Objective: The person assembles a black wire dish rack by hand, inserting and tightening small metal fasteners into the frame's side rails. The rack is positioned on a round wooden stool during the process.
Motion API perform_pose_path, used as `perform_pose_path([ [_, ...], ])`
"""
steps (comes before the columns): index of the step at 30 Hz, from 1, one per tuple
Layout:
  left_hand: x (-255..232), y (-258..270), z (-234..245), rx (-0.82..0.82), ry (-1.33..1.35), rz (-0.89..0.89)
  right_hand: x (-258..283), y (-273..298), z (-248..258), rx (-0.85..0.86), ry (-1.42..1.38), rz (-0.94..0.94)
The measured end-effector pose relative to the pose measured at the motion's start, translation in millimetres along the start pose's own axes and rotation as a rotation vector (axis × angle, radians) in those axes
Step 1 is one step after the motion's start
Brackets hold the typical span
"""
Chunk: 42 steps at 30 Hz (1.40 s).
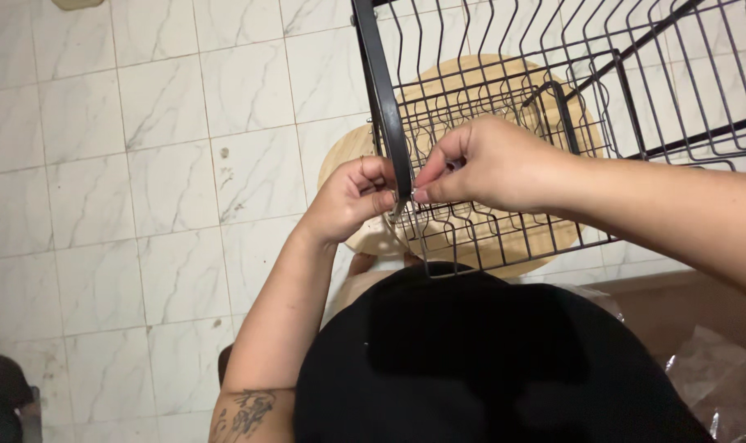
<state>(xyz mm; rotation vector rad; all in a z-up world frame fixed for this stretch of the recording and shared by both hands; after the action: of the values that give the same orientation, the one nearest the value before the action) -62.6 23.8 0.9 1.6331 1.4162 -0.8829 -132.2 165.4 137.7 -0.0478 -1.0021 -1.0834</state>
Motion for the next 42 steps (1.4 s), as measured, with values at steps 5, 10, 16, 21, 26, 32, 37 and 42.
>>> perform_pose_path([
  [5,3,0,3,-0.016,0.005,-0.026,3,-2,-1,-0.038,0.057,0.185],
  [10,-1,2,2,-0.041,0.027,-0.041,8,3,4,-0.157,0.115,0.354],
  [16,-11,1,-3,-0.019,0.031,-0.102,20,40,41,-0.290,0.293,0.491],
  [21,-17,3,-8,0.013,0.015,-0.126,-26,113,75,-0.308,0.374,0.626],
  [26,-20,6,-10,0.042,0.006,-0.137,-135,134,63,-0.180,0.011,0.333],
  [32,-17,9,-7,0.020,-0.004,-0.150,-219,137,3,-0.055,-0.200,0.039],
  [37,-20,7,-8,0.071,-0.027,-0.147,-262,109,-69,-0.063,-0.284,-0.073],
  [42,-17,-1,-4,0.064,0.019,-0.139,-343,55,-151,-0.159,-0.263,-0.228],
])
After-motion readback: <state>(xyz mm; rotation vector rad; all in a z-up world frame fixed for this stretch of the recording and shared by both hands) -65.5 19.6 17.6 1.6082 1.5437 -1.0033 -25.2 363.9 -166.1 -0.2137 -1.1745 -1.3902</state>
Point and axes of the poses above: each hand's wrist, its own y-axis away from the middle knuckle, its own z-axis out of the back of the hand, x = y × z, the point moved 7 cm from there along -y, towards the middle knuckle, and after that the axes turned 14 degrees about -x, right-handed, at the moved point
